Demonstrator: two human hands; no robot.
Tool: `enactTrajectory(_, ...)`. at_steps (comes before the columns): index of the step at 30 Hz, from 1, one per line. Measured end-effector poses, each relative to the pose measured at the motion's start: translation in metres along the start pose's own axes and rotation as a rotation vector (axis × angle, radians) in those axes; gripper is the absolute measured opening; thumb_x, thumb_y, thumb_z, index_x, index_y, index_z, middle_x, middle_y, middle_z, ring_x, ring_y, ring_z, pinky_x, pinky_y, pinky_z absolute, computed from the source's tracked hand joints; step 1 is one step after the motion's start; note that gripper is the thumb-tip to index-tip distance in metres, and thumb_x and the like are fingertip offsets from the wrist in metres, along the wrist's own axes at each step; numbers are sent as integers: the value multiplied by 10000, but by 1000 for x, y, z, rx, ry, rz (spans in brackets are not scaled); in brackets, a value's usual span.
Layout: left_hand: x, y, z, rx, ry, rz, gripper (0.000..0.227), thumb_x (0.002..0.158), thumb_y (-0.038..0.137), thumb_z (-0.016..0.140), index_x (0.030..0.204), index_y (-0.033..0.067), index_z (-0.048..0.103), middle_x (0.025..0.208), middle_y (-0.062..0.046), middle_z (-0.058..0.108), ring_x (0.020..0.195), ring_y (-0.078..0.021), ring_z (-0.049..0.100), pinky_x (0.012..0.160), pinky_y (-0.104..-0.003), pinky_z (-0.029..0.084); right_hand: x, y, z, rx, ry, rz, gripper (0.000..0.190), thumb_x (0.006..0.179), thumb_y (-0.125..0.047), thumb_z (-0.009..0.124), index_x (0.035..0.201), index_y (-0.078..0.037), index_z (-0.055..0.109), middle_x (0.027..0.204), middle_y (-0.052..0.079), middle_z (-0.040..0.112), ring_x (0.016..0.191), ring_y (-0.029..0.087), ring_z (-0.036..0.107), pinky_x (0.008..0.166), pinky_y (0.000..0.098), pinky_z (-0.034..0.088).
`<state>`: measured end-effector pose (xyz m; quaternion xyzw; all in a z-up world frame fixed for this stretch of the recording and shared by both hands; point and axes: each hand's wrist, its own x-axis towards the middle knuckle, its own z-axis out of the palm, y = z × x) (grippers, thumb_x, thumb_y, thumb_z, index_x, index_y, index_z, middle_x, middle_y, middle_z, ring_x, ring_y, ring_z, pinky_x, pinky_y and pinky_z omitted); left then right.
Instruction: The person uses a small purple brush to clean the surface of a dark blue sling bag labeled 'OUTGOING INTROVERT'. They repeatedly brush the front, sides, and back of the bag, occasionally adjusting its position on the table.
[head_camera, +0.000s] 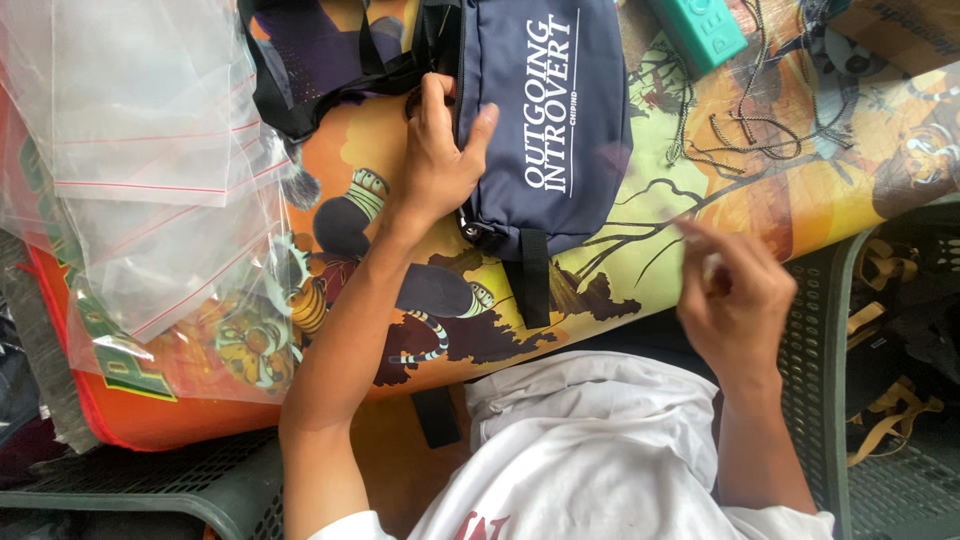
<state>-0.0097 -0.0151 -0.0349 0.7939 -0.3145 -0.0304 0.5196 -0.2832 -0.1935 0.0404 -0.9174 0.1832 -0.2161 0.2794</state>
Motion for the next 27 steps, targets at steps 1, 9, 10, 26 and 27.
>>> enactTrajectory(1,0,0,0,-1,2,0,318,1007,276,643,1034,86,390,676,-34,458,666,-252,481,711,-403,423,0,-5,-1,-1,0,-2,227,1053,112,689,1223,-5,784,890,107,672,561,109,383,511,275,320)
enactTrajectory(9,2,15,-6,-121,-173,-84,365,937,225,724,1111,93,432,972,-61,731,821,-208,723,768,-346,546,0,22,18,-108,68,46,216,1075,29,725,1230,-97,806,851,65,619,571,152,424,565,313,366)
enactTrajectory(10,2,14,-6,-121,-171,-82,365,937,225,724,1111,93,432,972,-61,731,821,-208,723,768,-346,546,4,16,18,-109,70,44,216,1075,29,725,1230,-97,806,851,65,619,571,152,424,565,313,366)
enactTrajectory(26,1,-51,7,-309,-218,-124,79,1052,156,544,1119,118,563,722,-92,652,692,-146,590,696,-370,553,45,2,36,205,-81,134,232,1018,46,683,1166,-87,801,813,150,674,542,143,437,491,254,334)
enactTrajectory(27,0,-51,7,-299,-229,-134,80,1056,162,536,1120,118,556,711,-101,652,678,-155,585,682,-380,545,44,3,32,309,-204,204,228,985,-8,712,1111,-165,817,760,104,674,507,114,436,467,243,330)
